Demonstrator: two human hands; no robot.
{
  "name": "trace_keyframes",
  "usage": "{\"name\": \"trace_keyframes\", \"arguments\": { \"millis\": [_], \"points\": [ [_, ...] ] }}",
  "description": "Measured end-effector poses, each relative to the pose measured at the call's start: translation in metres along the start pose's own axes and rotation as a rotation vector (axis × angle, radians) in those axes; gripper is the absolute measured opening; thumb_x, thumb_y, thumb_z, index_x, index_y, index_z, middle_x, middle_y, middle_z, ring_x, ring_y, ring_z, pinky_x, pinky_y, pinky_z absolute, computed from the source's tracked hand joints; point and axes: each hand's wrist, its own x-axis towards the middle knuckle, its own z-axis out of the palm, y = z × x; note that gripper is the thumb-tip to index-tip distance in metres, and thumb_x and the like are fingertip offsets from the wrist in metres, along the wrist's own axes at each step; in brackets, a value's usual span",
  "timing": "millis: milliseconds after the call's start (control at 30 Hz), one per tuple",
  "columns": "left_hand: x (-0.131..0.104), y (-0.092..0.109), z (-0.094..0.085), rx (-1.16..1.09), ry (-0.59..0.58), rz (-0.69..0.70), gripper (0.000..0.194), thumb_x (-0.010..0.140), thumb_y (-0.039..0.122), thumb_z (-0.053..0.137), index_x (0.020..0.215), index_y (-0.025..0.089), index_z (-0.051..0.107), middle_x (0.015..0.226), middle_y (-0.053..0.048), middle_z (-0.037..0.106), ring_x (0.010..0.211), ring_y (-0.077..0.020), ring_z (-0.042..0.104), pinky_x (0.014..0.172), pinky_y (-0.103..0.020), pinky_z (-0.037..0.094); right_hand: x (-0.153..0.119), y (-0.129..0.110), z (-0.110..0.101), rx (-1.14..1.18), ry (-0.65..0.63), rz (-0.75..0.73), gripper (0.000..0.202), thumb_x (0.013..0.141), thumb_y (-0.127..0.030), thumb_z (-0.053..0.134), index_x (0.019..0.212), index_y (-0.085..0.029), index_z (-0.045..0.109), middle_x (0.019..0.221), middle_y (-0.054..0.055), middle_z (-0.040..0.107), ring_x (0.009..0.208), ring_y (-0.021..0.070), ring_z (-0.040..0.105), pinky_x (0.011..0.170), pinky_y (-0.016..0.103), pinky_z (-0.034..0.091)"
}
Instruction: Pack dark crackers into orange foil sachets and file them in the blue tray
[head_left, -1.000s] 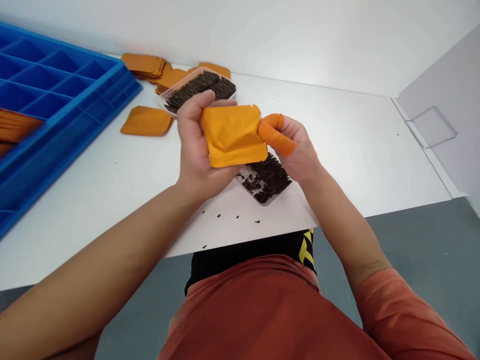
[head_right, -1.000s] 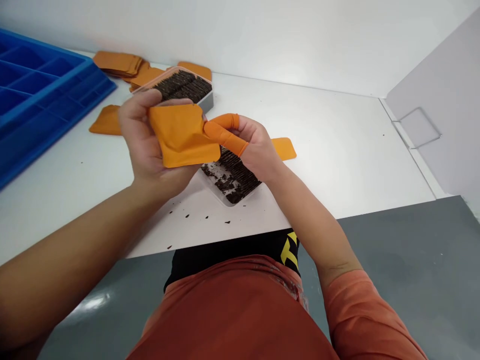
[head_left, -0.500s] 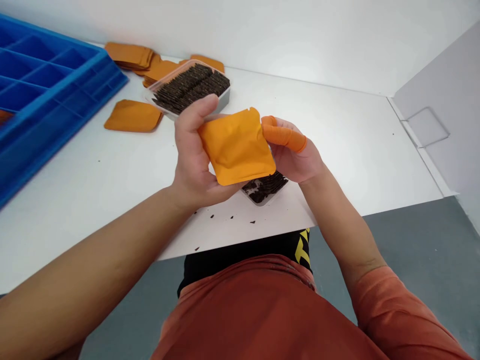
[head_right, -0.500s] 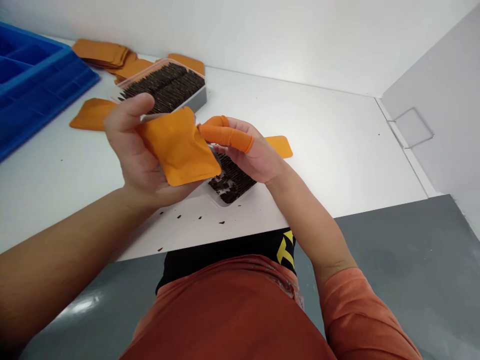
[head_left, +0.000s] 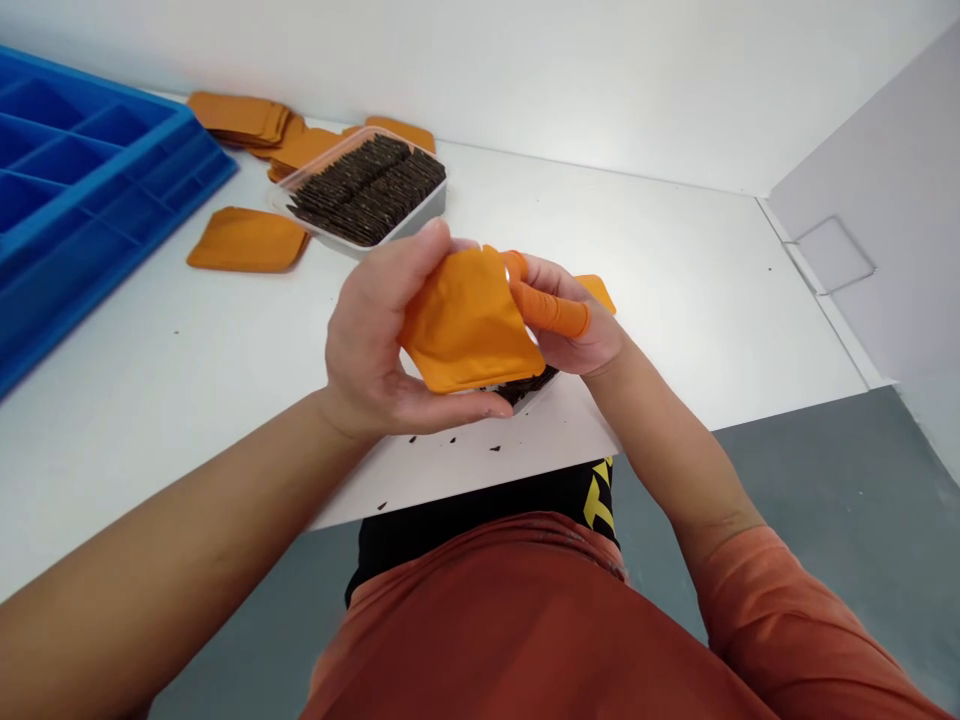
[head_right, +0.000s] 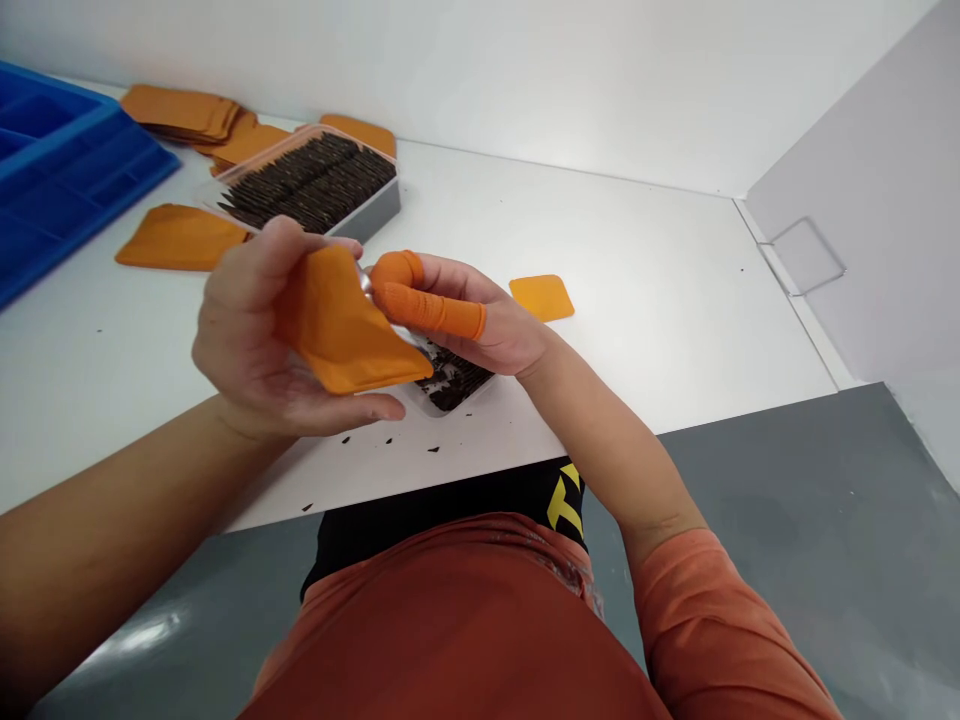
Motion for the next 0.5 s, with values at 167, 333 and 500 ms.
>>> {"name": "trace_keyframes", "arguments": {
  "millis": [167, 333, 500],
  "points": [
    [-0.003, 0.01, -0.003, 0.101, 0.035, -0.026, 0.101, 0.088, 0.084, 0.08, 0.174, 0.053, 0.038, 0.16, 0.001, 0.066, 0.135, -0.0369, 0.075, 0.115, -0.062, 0.068, 0.0, -0.005, 0.005, 0.384, -0.053, 0.116, 0.069, 0.058, -0.065, 0.104, 0.078, -0.026, 0.051, 0.078, -0.005, 0.063, 0.077, 0.0122, 0.062, 0.077, 0.03, 0.061],
    [-0.003, 0.012, 0.005, -0.007, 0.066, -0.231, 0.084, 0.097, 0.082, 0.072, 0.167, 0.043, 0.046, 0.165, -0.004, 0.057, 0.158, -0.0405, 0.057, 0.13, -0.069, 0.056, 0.005, -0.001, -0.001, 0.308, 0.148, 0.126, 0.066, 0.067, -0.075, 0.096, 0.085, -0.027, 0.054, 0.074, -0.006, 0.059, 0.07, 0.0115, 0.054, 0.068, 0.029, 0.056],
    [-0.006, 0.003, 0.011, -0.072, 0.131, -0.292, 0.061, 0.108, 0.071, 0.064, 0.156, 0.036, 0.054, 0.153, -0.007, 0.062, 0.145, -0.0345, 0.066, 0.123, -0.064, 0.061, 0.004, 0.003, -0.015, 0.057, 0.148, 0.023, 0.053, 0.079, -0.069, 0.091, 0.089, -0.027, 0.061, 0.088, -0.001, 0.068, 0.082, 0.0144, 0.063, 0.082, 0.031, 0.062]
  ]
}}
